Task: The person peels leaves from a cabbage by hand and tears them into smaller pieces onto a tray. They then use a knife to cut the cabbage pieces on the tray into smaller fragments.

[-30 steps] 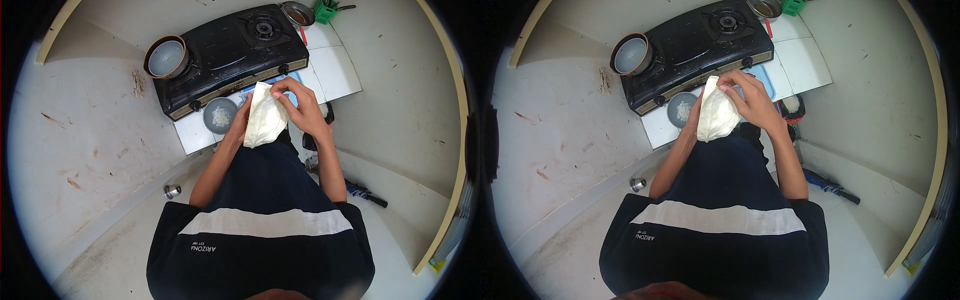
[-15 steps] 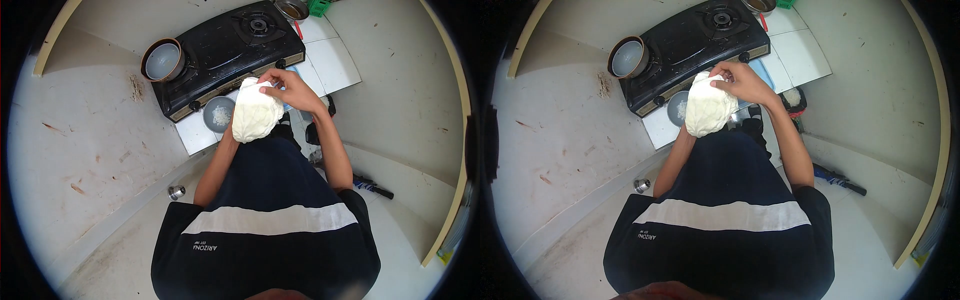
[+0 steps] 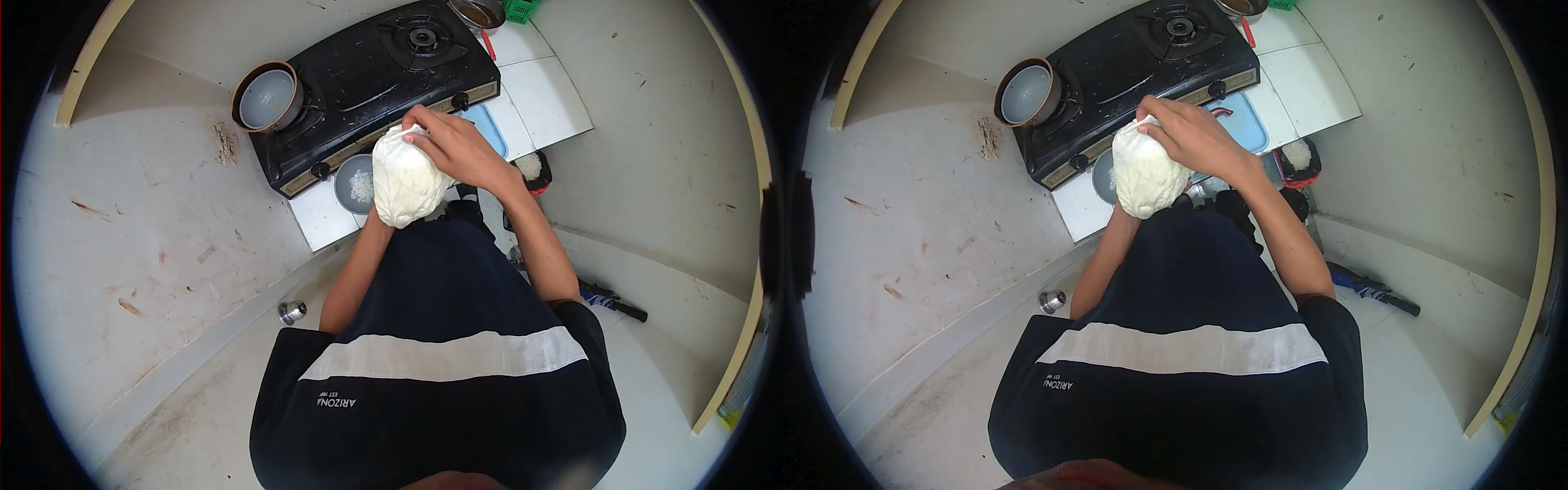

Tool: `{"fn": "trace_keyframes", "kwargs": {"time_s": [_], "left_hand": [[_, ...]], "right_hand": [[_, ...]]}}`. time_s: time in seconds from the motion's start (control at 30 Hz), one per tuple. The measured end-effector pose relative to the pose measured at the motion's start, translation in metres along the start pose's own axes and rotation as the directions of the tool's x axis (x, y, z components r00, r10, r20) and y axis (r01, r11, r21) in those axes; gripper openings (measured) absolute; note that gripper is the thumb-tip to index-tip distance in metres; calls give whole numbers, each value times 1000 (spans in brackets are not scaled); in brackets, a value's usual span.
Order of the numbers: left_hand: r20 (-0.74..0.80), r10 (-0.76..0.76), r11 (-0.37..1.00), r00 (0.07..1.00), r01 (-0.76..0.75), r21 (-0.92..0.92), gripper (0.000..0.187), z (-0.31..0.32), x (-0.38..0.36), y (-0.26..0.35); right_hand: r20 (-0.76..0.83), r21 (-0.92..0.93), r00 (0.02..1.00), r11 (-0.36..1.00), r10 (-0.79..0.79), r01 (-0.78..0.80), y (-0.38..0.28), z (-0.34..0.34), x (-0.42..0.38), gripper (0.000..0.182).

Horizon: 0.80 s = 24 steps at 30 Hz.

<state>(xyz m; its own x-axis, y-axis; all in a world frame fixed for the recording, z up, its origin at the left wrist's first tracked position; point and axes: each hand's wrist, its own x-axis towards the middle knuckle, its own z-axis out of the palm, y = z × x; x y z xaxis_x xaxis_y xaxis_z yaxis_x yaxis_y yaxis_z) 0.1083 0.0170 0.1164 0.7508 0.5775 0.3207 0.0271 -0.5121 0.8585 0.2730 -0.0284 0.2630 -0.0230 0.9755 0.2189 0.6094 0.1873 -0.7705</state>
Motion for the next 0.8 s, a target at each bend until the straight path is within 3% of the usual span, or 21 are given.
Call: {"fn": "trace_keyframes", "kwargs": {"time_s": [0.03,0.07,0.17,0.23,0.27,0.33,0.37,0.4,0.43,0.53,0.63,0.73,0.8], "left_hand": [[69,114,886,991,-133,444,81,-3,2,1],[71,113,886,991,-133,444,81,-2,2,-3],[111,-165,986,980,163,24,84,11,-13,-35],[197,-324,897,925,367,-246,87,12,-16,-38],[196,-325,897,925,367,-245,87,11,-16,-40],[289,-434,583,853,511,-632,72,1,-5,-18],[289,-432,585,854,509,-631,72,1,-7,-25],[415,-372,168,830,500,-850,65,1,-7,-31],[503,-260,-298,824,427,-854,60,1,-8,-36],[555,-329,-416,764,410,-811,59,-2,-3,-19],[559,-299,-483,773,383,-787,58,0,-5,-20],[571,-396,-383,719,435,-815,59,-2,-5,-16],[575,-367,-438,731,410,-800,59,-3,-3,-18]], "right_hand": [[1,-41,1000,999,2,-2,0,1,1,24],[0,-40,1000,999,3,-3,2,2,2,24],[-44,-38,999,999,22,-23,11,6,6,25],[-20,-20,999,999,47,-48,16,4,11,30],[-20,-19,999,999,46,-47,19,3,14,30],[45,-2,985,986,167,-167,25,0,20,38],[42,-3,985,986,165,-165,29,-1,23,38],[54,-60,980,980,194,-190,33,-1,26,42],[65,-117,973,970,223,-214,35,0,27,45],[62,-117,973,970,222,-214,39,4,27,50],[105,-74,966,970,237,-230,43,7,29,48],[59,-22,983,984,176,-175,41,10,32,45],[54,-10,983,984,177,-177,35,9,33,43]]}}
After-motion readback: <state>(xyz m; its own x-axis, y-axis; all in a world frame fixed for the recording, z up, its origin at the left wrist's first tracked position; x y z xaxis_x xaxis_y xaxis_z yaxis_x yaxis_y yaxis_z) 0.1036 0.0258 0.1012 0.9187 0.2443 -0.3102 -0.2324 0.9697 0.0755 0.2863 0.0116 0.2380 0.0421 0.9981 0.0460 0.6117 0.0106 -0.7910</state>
